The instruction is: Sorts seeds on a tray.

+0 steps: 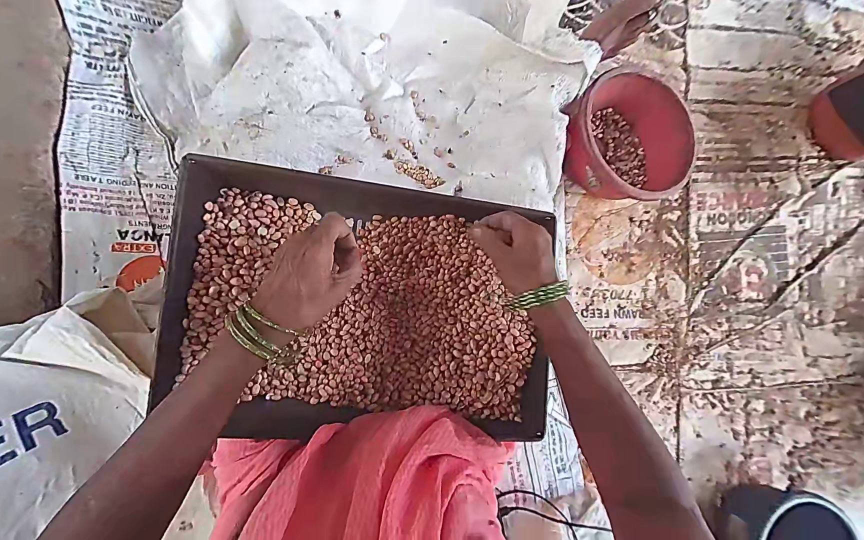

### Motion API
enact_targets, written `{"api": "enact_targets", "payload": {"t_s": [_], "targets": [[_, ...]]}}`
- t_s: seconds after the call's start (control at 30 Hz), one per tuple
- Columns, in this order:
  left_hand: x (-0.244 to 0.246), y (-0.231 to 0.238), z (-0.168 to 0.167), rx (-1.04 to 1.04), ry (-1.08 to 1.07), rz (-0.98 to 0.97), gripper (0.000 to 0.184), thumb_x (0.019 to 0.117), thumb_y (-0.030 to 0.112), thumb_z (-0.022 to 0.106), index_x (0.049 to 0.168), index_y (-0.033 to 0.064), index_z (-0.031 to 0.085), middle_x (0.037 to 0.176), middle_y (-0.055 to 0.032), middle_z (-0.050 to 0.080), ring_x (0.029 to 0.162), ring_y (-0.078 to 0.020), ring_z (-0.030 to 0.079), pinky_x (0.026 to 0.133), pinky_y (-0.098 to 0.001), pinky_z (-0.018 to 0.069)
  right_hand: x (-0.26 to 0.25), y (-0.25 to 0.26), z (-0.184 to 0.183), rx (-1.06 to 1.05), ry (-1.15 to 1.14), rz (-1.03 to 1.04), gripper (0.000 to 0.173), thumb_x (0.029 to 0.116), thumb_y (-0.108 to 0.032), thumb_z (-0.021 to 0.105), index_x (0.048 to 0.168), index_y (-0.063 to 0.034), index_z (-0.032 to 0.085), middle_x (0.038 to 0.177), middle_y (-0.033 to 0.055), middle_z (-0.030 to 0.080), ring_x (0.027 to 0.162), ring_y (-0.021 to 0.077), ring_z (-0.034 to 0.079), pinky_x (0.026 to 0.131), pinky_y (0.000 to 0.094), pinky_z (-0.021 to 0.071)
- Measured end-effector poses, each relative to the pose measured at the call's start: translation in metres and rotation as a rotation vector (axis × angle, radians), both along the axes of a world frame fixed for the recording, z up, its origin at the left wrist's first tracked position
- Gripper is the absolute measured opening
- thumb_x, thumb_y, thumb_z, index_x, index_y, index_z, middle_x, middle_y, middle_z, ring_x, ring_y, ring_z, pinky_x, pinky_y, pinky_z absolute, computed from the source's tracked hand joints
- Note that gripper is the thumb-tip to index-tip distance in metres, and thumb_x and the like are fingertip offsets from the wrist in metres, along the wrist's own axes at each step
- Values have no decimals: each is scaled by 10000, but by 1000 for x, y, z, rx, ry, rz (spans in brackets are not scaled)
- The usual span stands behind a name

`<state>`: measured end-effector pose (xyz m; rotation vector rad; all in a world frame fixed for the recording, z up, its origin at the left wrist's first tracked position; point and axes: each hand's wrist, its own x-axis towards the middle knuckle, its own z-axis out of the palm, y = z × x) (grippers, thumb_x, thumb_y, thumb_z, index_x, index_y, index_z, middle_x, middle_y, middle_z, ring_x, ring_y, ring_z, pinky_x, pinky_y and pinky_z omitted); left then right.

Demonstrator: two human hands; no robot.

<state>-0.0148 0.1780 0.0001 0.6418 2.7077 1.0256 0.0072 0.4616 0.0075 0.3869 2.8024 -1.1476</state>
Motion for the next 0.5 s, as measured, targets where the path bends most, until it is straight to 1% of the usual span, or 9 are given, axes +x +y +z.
{"api": "enact_targets", "payload": {"t_s": [0.07,0.1,0.17,0.23,0.27,0.33,0.4,0.47,0.5], "targets": [[0,8,4,102,1,-69,184,981,101,621,1115,-23,604,954,-162,685,814,-257,694,757,-442,583,12,4,0,-401,15,-93,179,1043,-149,546,1054,-63,703,696,-67,579,502,-14,440,489,163,396],[1,16,7,184,1,-114,225,975,102,642,1156,-29,615,997,-158,696,850,-236,704,795,-419,595,18,3,1,-593,-13,-119,254,1079,-158,452,1065,-60,686,658,-89,541,484,-20,452,463,144,414],[6,36,14,376,6,-196,284,977,137,670,1206,-23,621,1054,-115,705,901,-145,711,835,-312,609,28,-2,4,-810,-149,-108,475,1132,-295,237,1136,-79,661,749,-72,622,568,12,561,515,174,504],[9,55,22,429,23,-226,331,1008,200,646,1271,2,612,1158,-99,706,962,-117,701,847,-261,590,39,-11,7,-914,-254,-80,644,1116,-424,87,1149,-100,643,867,-41,709,603,15,583,525,173,491],[9,61,22,376,45,-216,292,1024,202,617,1254,22,632,1163,-103,702,959,-138,694,834,-275,577,43,-13,9,-937,-261,-86,661,1111,-437,71,1120,-106,644,858,-40,708,577,9,562,498,164,468],[7,69,15,206,29,-220,210,1036,150,585,1164,32,703,1092,-156,698,950,-270,693,836,-412,575,49,-9,17,-940,-234,-166,591,1120,-383,106,1044,-134,637,772,-72,645,513,-15,496,445,136,416],[7,78,-2,18,-44,-278,215,1041,129,578,1163,28,723,1132,-209,678,1007,-365,693,868,-503,572,54,-2,23,-908,-190,-280,534,1128,-354,152,988,-151,626,712,-89,590,486,-18,460,435,133,395],[7,86,-19,-122,-58,-342,246,1057,117,537,1213,10,694,1236,-250,646,1126,-413,664,936,-527,551,60,9,24,-910,-149,-310,511,1129,-355,158,982,-153,604,706,-85,556,478,-13,443,438,131,395],[8,88,-25,-136,-7,-356,238,1050,93,538,1197,-7,696,1230,-259,649,1140,-422,660,947,-523,550,64,13,25,-906,-137,-309,512,1128,-363,158,973,-160,601,701,-87,553,473,-16,437,435,129,391]]}}
